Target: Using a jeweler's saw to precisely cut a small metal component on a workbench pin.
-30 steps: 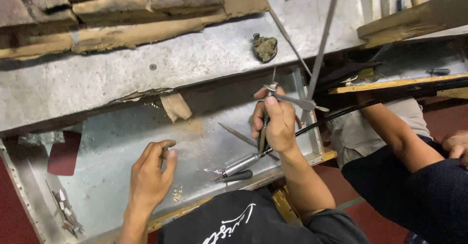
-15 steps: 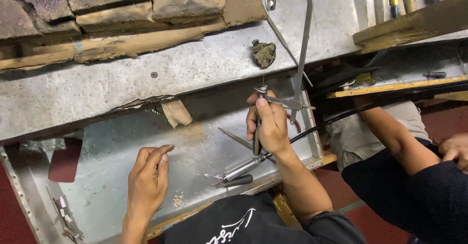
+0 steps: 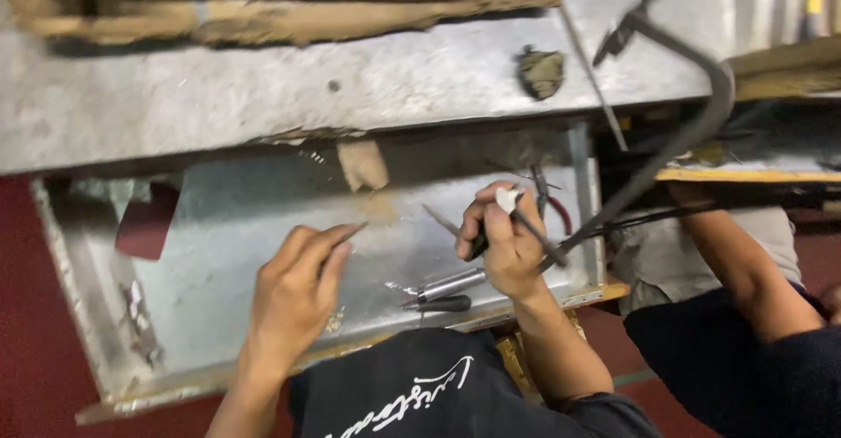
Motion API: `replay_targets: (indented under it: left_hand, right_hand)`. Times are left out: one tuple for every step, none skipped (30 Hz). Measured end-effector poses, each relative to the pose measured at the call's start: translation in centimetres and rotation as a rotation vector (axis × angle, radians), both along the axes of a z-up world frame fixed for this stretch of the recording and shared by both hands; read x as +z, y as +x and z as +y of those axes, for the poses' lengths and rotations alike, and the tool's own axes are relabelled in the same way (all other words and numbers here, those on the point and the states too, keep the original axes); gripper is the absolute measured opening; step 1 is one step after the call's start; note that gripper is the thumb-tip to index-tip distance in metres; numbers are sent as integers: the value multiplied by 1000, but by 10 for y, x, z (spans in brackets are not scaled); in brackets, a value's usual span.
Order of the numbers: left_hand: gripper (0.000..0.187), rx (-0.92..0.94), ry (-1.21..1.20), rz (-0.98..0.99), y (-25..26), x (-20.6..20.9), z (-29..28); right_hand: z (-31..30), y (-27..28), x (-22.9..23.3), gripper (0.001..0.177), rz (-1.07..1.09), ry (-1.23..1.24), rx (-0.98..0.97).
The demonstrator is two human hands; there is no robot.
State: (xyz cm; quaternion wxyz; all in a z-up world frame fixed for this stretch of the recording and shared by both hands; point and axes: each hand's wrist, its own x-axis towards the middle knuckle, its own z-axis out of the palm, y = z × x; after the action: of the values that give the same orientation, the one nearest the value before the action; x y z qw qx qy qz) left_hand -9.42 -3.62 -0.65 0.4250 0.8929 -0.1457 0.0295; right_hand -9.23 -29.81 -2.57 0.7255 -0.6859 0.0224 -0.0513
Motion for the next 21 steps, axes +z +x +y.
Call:
replay_targets:
  left_hand:
    - [23, 22, 7, 10, -2, 6, -4]
    - [21, -47, -14, -6, -2, 12, -9]
    - [19, -116, -34, -22, -2, 19, -15]
    - [19, -108, -33, -22, -3, 25, -19]
    - [17, -133, 6, -40, -3, 32, -22]
    - [15, -155, 43, -57, -4, 39, -26]
    - [15, -144, 44, -58, 1, 34, -21]
    - [13, -70, 1, -2, 5, 29, -17]
    - [13, 5, -43, 54, 9, 23, -11]
    - [13, 23, -42, 54, 15, 21, -7]
    - [15, 45, -64, 70, 20, 19, -3]
    - [16, 68, -87, 86, 24, 17, 1]
    - [16, 88, -89, 88, 28, 12, 4]
    - [15, 69, -138, 157, 33, 7, 6]
    - [13, 51, -189, 225, 37, 2, 8]
    - [13, 68, -194, 229, 42, 6, 8]
    - [16, 35, -313, 368, 48, 9, 9]
    - [19, 5, -431, 510, 51, 12, 11]
    - [19, 25, -435, 518, 51, 9, 11]
    - [23, -19, -550, 575, 51, 7, 12]
    - [29, -62, -667, 629, 50, 5, 14]
  right_hand:
    - [1, -9, -19, 13, 10, 7, 22]
    - [0, -19, -37, 16, 107, 98, 87]
    - [-2, -29, -54, 26, 206, 189, 152]
    - [11, -22, -39, 26, 206, 190, 160]
    - [24, -16, -24, 25, 134, -129, 207]
    - [37, -10, -8, 27, 57, -449, 252]
    - [38, -9, -16, 27, 54, -449, 263]
    - [38, -7, -24, 20, 38, -309, 157]
    - [40, -5, -33, 17, 23, -168, 52]
    - [35, -4, -35, 17, 23, -167, 71]
    - [30, -2, -38, 18, 16, -182, 70]
    - [25, -1, -41, 23, 9, -198, 71]
    - [27, 0, -42, 23, 9, -199, 91]
    - [28, 0, -42, 22, -38, -262, 96]
    - [29, 0, -43, 22, -86, -325, 102]
    - [31, 1, -45, 22, -84, -327, 120]
    - [33, 3, -48, 25, -112, -378, 135]
    - [36, 2, -51, 27, -136, -424, 153]
    - [35, 4, -53, 27, -128, -421, 174]
    - [36, 6, -55, 27, -133, -454, 194]
    - [38, 7, -58, 26, -138, -487, 215]
